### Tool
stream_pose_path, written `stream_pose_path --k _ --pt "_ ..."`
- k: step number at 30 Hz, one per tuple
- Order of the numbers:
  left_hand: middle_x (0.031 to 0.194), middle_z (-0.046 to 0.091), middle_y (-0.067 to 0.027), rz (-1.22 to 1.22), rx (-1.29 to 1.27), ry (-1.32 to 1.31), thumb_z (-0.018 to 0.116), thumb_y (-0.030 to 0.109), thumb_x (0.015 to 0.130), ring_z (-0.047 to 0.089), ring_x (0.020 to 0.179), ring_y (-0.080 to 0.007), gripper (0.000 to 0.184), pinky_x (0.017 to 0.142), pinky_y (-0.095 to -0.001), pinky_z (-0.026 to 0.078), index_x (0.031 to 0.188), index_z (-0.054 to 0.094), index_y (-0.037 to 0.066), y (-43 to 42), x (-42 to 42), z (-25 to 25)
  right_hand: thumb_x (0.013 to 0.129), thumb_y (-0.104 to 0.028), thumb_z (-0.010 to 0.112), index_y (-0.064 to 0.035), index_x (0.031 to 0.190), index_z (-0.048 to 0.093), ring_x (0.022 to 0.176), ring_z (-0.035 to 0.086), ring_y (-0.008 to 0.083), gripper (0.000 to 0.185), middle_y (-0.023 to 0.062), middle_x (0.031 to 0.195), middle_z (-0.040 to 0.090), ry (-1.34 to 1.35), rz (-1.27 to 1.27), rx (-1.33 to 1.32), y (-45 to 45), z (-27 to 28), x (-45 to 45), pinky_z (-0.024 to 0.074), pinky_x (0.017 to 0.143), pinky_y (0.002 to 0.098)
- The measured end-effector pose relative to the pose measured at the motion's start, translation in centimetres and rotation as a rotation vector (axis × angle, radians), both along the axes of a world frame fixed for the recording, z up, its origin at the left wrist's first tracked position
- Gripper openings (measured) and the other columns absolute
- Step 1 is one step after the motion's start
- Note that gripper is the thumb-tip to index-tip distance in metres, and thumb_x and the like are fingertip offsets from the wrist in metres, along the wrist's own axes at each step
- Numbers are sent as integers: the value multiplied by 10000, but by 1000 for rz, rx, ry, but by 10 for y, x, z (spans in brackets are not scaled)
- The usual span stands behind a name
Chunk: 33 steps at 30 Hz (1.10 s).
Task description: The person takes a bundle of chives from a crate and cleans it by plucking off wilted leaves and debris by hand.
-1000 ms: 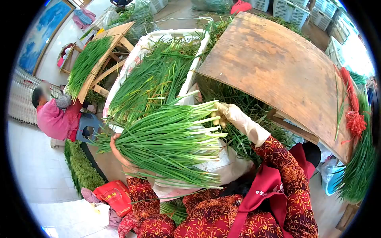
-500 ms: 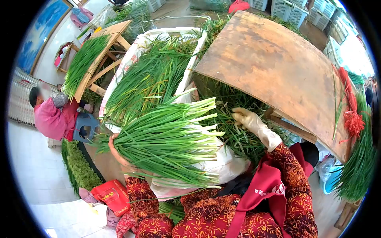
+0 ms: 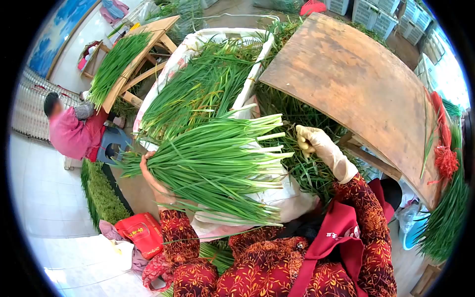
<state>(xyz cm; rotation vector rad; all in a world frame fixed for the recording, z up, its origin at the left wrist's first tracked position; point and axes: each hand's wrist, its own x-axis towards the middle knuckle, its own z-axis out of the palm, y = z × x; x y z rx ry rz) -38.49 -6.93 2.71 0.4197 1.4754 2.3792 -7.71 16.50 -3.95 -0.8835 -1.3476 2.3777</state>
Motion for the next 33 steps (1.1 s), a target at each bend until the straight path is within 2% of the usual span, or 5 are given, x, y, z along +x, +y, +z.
stream_pose_path --k 6,15,19,23,33 --pt "1165 450 -100 -297 114 134 404 290 935 459 1082 -202 367 946 -346 387 1216 387 54 -30 -44 -42 805 -386 640 -33 1085 616 911 540 149 451 69 919 634 -245 300 345 -23 38 -10 408 827 288" --pt "1199 441 -98 -228 19 256 427 347 926 464 1093 -200 457 948 -343 398 1253 372 33 -39 -54 -47 873 -246 599 -69 897 660 498 455 44 189 -14 706 601 -252 -67 345 -28 34 -8 352 448 175" --pt "1195 445 -110 -187 -41 169 415 352 932 482 1067 -213 464 927 -353 419 1255 356 25 -36 -42 -40 917 -440 462 -67 933 583 570 517 69 392 61 791 656 -478 -446 -257 40 -77 70 456 532 226" --pt "1127 493 -92 -109 -9 74 411 363 930 522 996 -202 404 866 -346 456 1172 423 40 -33 -53 -56 854 -607 427 -28 1242 488 1020 584 239 699 157 1144 596 -734 138 178 0 -12 31 457 876 367" --pt "874 554 7 -188 135 -361 452 362 903 554 829 -159 208 745 -324 468 881 539 174 -6 -21 4 820 -341 642 -40 1069 644 962 562 145 391 43 996 658 -80 220 376 -28 32 -63 408 886 282"
